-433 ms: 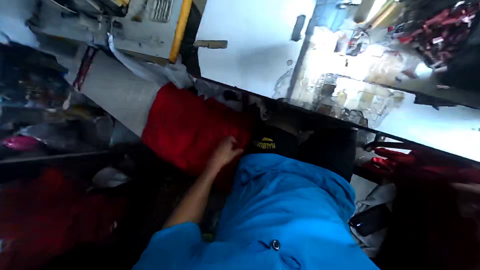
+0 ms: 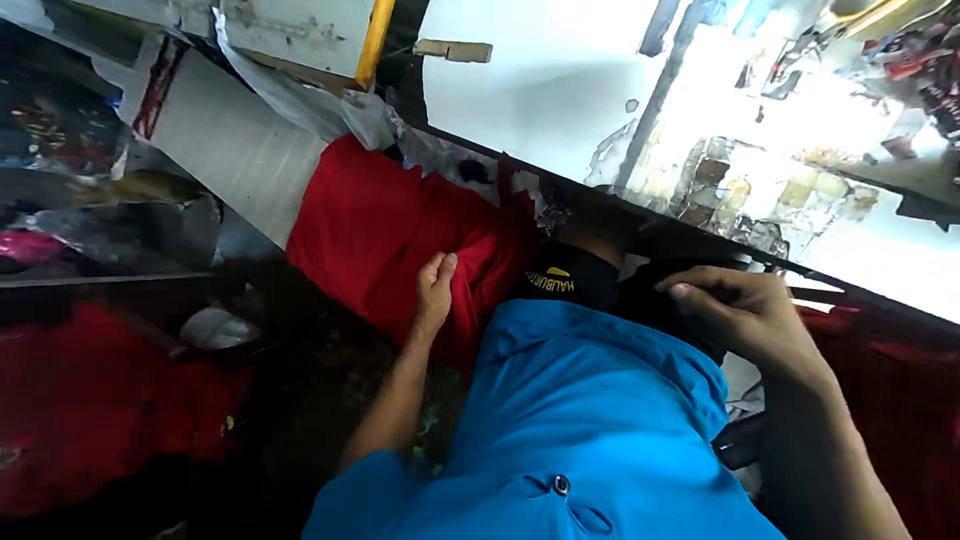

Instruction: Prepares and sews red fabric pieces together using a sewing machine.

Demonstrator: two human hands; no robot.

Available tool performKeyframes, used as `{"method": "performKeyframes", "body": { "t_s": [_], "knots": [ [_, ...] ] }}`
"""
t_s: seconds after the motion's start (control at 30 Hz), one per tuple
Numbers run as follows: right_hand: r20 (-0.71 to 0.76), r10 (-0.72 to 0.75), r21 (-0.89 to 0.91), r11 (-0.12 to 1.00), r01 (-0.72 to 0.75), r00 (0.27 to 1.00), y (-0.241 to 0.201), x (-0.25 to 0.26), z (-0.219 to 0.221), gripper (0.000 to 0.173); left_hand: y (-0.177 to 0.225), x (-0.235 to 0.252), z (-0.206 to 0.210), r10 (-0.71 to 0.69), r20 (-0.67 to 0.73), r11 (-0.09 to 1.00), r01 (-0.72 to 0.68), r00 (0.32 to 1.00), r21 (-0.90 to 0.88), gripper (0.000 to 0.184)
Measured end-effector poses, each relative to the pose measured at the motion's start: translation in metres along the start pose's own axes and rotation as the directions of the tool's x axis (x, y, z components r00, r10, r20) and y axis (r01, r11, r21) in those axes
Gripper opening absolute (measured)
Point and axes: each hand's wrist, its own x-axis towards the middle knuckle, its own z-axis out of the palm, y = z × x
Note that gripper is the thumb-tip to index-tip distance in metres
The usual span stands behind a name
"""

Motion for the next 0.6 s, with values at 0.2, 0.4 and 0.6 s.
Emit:
{"method": "performKeyframes", "body": {
  "t_s": [0.2,0.4,0.6],
  "knots": [
    [0.313,-0.031,0.002,0.999,0.032,0.949,-0.005,0.052,0.069,0.021,0.110,0.000,-0.026,0.062,-0.230,0.904,-0.152,0.971,-0.399,0.032],
    [0.403,-0.237,0.156,0.969,0.189,0.884,-0.057,0.071,0.153,0.076,0.218,0.020,-0.019,0.544,-0.352,0.594,-0.645,0.762,-0.481,0.017],
    [0.071,-0.343,0.320,0.897,0.305,0.937,-0.099,0.054,0.108,0.012,0.279,0.028,-0.057,0.697,-0.580,0.507,-0.862,0.422,-0.018,0.015]
  ]
}}
